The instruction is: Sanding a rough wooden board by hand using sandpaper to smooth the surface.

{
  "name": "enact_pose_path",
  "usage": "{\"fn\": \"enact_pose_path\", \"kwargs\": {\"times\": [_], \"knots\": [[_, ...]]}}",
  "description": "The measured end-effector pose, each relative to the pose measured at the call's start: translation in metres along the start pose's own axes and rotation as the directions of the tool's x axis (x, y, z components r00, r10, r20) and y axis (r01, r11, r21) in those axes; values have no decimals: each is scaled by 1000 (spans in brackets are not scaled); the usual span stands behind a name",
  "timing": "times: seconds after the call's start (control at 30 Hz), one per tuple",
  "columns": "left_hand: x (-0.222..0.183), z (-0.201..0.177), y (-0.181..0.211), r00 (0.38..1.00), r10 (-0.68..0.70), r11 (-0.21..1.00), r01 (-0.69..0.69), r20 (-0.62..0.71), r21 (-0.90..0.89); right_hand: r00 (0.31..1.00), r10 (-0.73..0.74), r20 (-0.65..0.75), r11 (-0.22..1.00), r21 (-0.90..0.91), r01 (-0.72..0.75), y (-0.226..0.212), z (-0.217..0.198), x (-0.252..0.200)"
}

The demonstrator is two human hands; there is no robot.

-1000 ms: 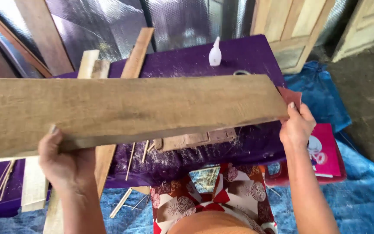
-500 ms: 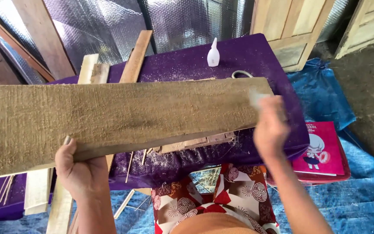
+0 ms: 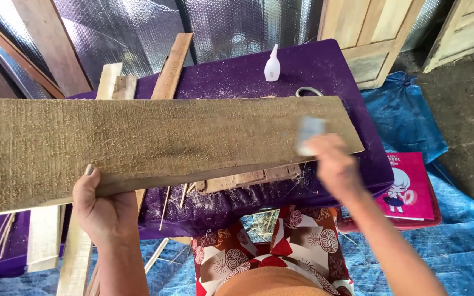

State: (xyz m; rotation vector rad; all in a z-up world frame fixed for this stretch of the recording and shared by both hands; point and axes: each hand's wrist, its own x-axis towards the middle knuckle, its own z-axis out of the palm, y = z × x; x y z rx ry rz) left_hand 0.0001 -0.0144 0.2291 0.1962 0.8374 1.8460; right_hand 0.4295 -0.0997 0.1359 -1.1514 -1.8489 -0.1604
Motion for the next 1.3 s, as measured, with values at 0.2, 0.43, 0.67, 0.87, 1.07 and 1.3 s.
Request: {"fn": "enact_pose_path", "kwargs": {"times": [0.2, 0.43, 0.67, 0.87, 1.07, 1.3], "knots": [[-2, 1, 0, 999, -9, 1000, 8, 34, 13, 964, 264, -24, 819, -523, -238, 99, -41, -78], [-4, 1, 1, 999, -15, 1000, 15, 41, 3, 997, 21, -72, 940, -338, -44, -22, 23, 8], [5, -9, 0, 997, -11, 1000, 10, 83, 19, 998, 28, -47, 981, -191, -36, 21, -12, 8], [-3, -2, 2, 996, -26, 999, 23, 83, 30, 945, 279, -172, 765, -555, -327, 111, -31, -78], [-5, 0, 3, 995, -23, 1000, 22, 93, 13, 997, -10, -82, 998, -60, 5, 10, 27, 36], [1, -8, 1, 989, -24, 999, 19, 147, 36, 991, 121, 57, 976, -190, -109, 93, -10, 19]]}}
